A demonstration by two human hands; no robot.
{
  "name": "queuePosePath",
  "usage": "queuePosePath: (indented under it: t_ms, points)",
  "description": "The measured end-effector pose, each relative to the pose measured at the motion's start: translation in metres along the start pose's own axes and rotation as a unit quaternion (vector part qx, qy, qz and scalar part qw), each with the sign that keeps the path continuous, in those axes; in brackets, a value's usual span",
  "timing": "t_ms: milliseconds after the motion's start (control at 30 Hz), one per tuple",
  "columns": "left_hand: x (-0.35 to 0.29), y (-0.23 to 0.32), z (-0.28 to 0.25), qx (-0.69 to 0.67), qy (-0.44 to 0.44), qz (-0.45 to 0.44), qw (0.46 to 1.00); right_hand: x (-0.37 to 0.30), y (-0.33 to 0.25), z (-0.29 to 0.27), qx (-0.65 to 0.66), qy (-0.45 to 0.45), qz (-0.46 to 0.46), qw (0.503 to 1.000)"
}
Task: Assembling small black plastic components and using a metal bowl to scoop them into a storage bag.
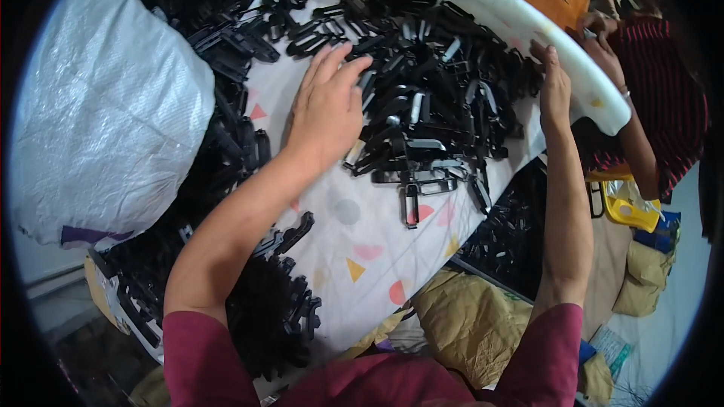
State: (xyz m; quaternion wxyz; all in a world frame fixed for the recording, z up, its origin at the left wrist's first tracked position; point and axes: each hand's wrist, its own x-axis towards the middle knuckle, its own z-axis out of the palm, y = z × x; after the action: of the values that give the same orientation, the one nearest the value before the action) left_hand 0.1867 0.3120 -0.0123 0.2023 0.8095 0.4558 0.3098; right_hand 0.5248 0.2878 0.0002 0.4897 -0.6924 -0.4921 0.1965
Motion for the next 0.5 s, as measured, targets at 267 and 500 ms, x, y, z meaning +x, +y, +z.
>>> queuePosePath:
  t_ms: [267, 500]
  points:
    - [0.048, 0.016, 0.028, 0.124, -0.124, 0.24, 0.955, -0.01, 0.024, 0.004, 0.091, 0.033, -0.011, 0.995]
    - [0.078, -0.005, 0.029, 0.235, -0.108, 0.146, 0.955, -0.009, 0.007, 0.033, -0.003, 0.049, -0.069, 0.996]
